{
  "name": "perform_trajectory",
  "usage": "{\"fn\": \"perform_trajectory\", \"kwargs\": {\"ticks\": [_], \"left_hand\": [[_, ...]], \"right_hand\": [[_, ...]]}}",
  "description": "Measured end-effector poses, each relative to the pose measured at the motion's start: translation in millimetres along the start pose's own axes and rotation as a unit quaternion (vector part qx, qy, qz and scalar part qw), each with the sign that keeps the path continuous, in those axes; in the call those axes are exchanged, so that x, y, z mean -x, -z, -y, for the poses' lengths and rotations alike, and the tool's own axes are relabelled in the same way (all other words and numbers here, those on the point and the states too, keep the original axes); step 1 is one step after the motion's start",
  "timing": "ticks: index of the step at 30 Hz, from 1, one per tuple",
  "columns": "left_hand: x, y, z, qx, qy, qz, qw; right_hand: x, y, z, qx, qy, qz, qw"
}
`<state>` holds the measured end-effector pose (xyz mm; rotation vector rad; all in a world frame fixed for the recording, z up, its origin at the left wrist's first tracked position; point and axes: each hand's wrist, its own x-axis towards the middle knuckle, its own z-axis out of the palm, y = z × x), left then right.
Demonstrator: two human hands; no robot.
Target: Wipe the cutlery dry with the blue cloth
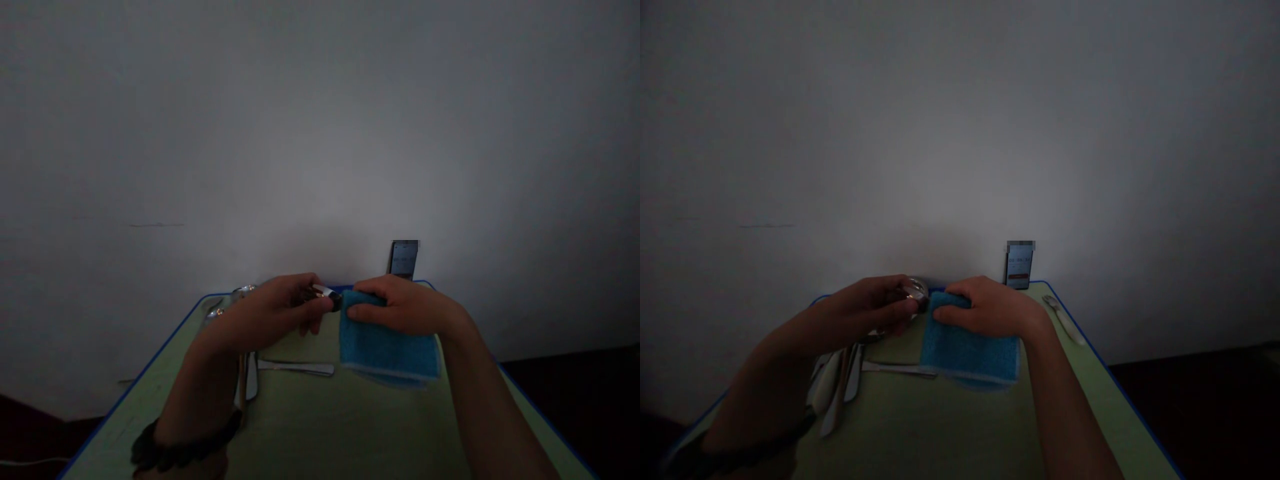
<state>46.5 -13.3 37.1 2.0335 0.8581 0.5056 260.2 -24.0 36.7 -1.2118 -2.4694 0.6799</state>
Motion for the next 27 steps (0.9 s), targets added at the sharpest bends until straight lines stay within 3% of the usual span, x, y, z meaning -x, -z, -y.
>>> {"fn": "perform_trajectory", "kwargs": {"ticks": [7, 20, 27], "left_hand": [[-0.3, -1.6, -2.7, 0.004, -0.002, -0.006, 1.0], [-1.6, 1.1, -4.6, -0.131, -0.01, -0.04, 0.99], [-2.2, 3.7, 2.7, -0.045, 0.01, -0.023, 0.999]], "right_hand": [[-1.5, -1.3, 1.4, 0.003, 0.013, -0.008, 1.0], [-1.6, -2.6, 0.6, 0.035, 0.01, 0.006, 0.999], [0.5, -1.7, 1.4, 0.047, 0.016, -0.006, 0.999]]}}
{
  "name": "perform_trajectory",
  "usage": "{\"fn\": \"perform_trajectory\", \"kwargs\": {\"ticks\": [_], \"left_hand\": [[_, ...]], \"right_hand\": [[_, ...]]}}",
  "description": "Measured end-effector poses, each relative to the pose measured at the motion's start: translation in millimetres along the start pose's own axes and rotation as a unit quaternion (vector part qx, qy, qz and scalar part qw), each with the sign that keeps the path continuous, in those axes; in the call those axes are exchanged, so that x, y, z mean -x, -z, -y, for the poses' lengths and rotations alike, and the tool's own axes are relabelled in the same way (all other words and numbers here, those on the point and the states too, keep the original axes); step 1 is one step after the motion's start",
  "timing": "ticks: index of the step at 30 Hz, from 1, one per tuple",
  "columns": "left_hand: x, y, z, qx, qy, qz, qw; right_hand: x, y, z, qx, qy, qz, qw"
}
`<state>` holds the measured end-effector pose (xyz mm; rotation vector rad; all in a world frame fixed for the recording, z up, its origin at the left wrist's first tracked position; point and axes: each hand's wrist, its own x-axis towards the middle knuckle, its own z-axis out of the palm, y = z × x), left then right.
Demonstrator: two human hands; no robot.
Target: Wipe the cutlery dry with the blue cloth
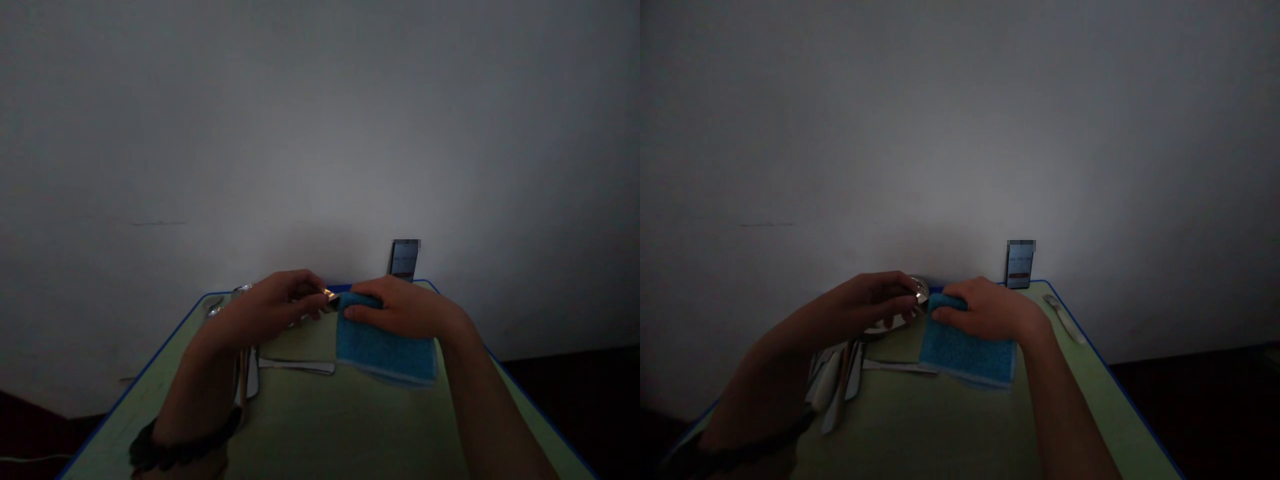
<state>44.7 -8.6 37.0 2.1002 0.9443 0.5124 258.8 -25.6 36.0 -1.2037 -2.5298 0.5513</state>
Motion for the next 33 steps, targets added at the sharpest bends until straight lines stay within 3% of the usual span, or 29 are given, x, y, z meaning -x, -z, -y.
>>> {"fn": "perform_trajectory", "kwargs": {"ticks": [11, 19, 33], "left_hand": [[-4.1, -2.3, 4.2, 0.004, 0.001, -0.027, 1.0], [-9.6, -9.2, 2.6, -0.084, 0.006, -0.086, 0.993], [-8.0, -8.4, 1.2, -0.049, -0.005, -0.069, 0.996]], "right_hand": [[-0.7, -0.9, 1.8, 0.01, -0.009, -0.013, 1.0], [-1.8, -3.3, -1.6, 0.026, -0.011, -0.019, 0.999], [-1.1, -1.8, -1.7, 0.004, 0.007, -0.011, 1.0]]}}
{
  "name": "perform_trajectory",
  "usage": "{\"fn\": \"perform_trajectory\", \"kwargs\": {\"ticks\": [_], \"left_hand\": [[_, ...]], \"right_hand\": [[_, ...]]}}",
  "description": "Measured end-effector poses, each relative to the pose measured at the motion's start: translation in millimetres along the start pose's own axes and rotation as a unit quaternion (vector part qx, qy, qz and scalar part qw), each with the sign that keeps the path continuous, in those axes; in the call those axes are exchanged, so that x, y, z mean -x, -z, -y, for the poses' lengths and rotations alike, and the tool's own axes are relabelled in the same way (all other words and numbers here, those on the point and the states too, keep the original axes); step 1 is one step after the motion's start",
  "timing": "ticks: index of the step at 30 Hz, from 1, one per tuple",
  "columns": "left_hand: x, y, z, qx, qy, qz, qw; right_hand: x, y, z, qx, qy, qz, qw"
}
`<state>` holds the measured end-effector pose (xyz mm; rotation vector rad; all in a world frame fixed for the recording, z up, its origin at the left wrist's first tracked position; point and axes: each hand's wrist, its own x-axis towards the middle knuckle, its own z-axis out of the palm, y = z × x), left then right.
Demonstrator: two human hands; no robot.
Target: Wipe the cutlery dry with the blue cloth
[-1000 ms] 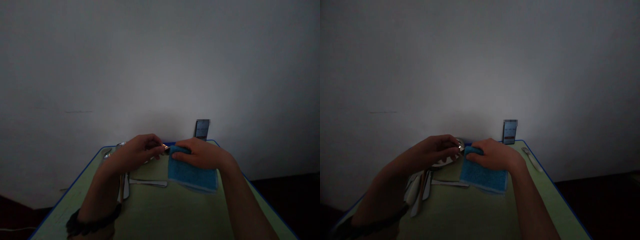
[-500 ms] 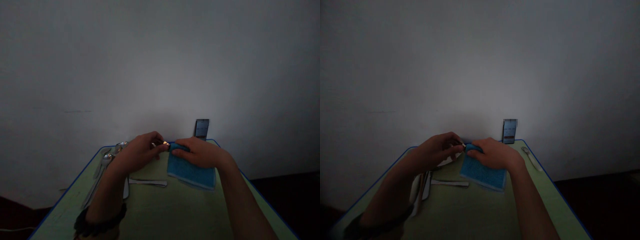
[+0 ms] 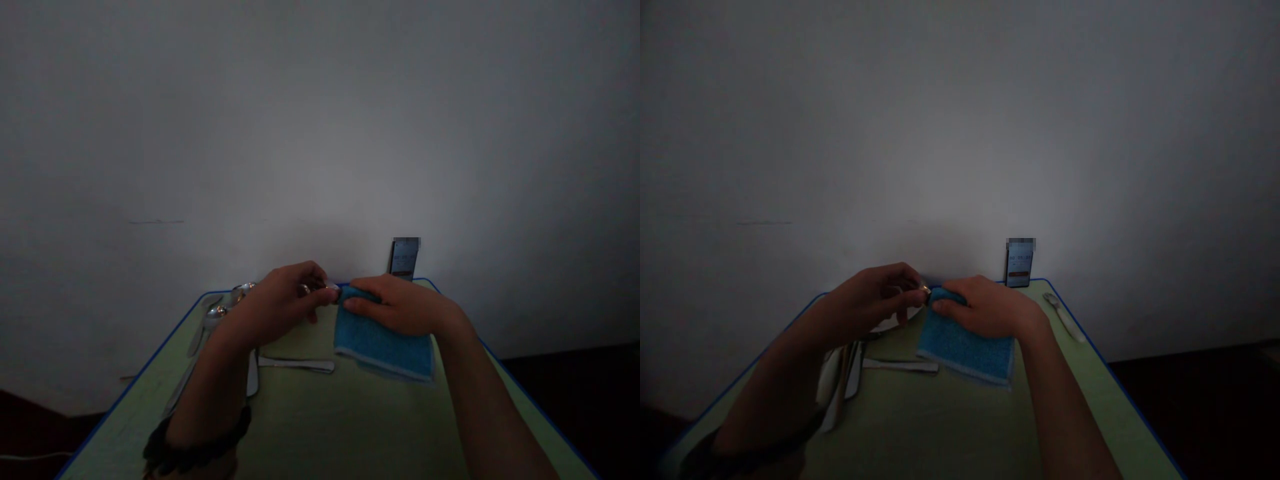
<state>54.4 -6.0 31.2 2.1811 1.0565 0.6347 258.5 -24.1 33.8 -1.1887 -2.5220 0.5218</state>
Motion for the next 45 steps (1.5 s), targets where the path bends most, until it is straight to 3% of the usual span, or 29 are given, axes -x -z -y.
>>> {"fn": "perform_trajectory", "kwargs": {"ticks": [15, 22, 28, 39, 45], "left_hand": [[1.3, 1.4, -4.9, -0.047, 0.033, 0.004, 0.998], [1.0, 2.9, -2.9, -0.025, 0.03, 0.004, 0.999], [9.4, 14.6, 2.4, 0.035, 0.042, -0.02, 0.998], [13.3, 13.9, -3.5, 0.053, 0.027, 0.043, 0.997], [11.2, 11.0, -6.1, 0.076, 0.01, 0.038, 0.996]], "right_hand": [[-2.8, -1.9, -3.6, 0.004, 0.0, 0.016, 1.0], [-1.6, 0.2, -6.6, -0.029, -0.014, 0.037, 0.999], [2.8, 3.9, -8.8, -0.034, -0.021, 0.014, 0.999], [0.9, 2.0, -3.5, -0.028, -0.025, 0.049, 0.998], [-1.1, 2.5, 2.1, -0.053, -0.003, 0.049, 0.997]]}}
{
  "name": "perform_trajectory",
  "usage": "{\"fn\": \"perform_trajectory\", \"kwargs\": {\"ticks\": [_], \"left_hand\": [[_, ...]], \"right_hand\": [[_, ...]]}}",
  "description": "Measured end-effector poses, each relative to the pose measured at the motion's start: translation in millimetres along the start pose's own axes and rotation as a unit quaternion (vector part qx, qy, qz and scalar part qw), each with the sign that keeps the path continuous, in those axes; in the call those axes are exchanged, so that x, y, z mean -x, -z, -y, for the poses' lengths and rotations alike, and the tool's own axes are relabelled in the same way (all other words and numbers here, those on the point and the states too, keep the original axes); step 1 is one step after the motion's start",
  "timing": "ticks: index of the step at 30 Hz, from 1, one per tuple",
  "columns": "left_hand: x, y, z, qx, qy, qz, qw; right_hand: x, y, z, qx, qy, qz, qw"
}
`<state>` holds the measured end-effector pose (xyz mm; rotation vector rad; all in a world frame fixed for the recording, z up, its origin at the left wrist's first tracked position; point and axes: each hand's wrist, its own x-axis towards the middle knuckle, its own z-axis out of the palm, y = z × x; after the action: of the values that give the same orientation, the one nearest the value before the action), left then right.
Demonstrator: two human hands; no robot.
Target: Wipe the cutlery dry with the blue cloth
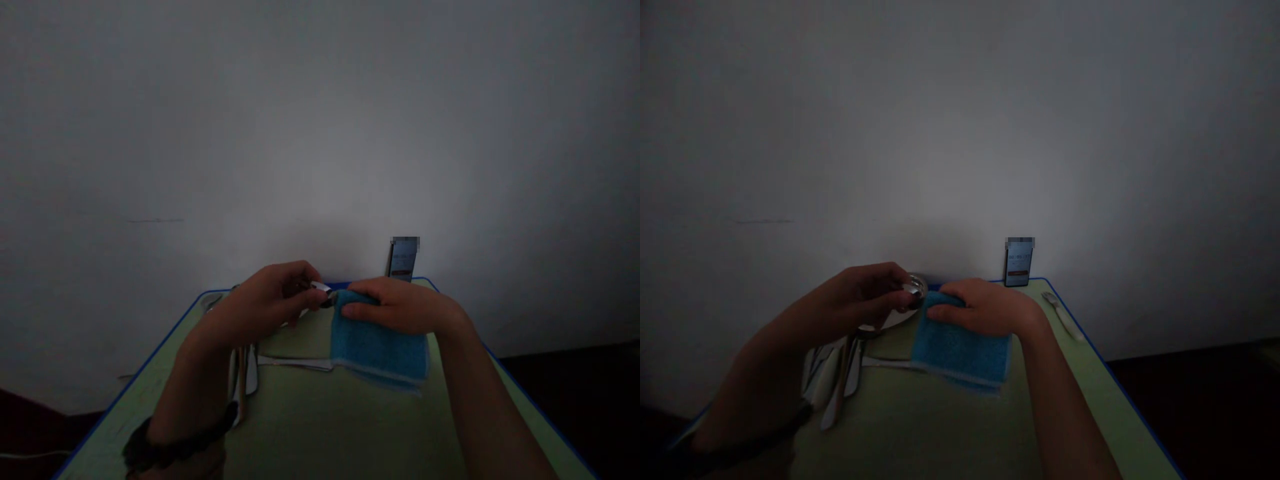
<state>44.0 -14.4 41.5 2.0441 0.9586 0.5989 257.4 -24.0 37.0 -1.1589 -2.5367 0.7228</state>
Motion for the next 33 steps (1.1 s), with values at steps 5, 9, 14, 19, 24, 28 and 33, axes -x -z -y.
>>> {"fn": "perform_trajectory", "kwargs": {"ticks": [5, 9, 14, 19, 24, 28, 33], "left_hand": [[2.1, 5.6, 7.1, 0.035, -0.018, -0.061, 0.997], [3.8, 11.0, 15.0, 0.057, -0.013, -0.103, 0.993], [2.3, 7.0, 10.7, 0.036, -0.018, -0.129, 0.991], [0.1, 4.1, 9.4, -0.013, -0.021, -0.094, 0.995], [-1.9, 9.8, 13.3, -0.125, -0.071, -0.161, 0.976], [-2.8, 10.3, 8.0, -0.187, -0.098, -0.175, 0.962], [-4.6, 7.4, 3.7, -0.245, -0.082, -0.186, 0.948]], "right_hand": [[4.2, 2.9, -5.1, -0.022, 0.003, -0.026, 0.999], [5.5, 3.9, -8.4, -0.02, -0.011, -0.047, 0.999], [3.6, 4.3, -7.1, -0.006, -0.008, -0.062, 0.998], [2.1, 2.6, -7.8, 0.01, -0.028, -0.081, 0.996], [1.7, 2.1, -8.0, -0.002, -0.027, -0.067, 0.997], [2.6, 3.7, -9.1, -0.009, -0.023, -0.059, 0.998], [3.5, 4.5, -6.4, -0.013, -0.014, -0.045, 0.999]]}}
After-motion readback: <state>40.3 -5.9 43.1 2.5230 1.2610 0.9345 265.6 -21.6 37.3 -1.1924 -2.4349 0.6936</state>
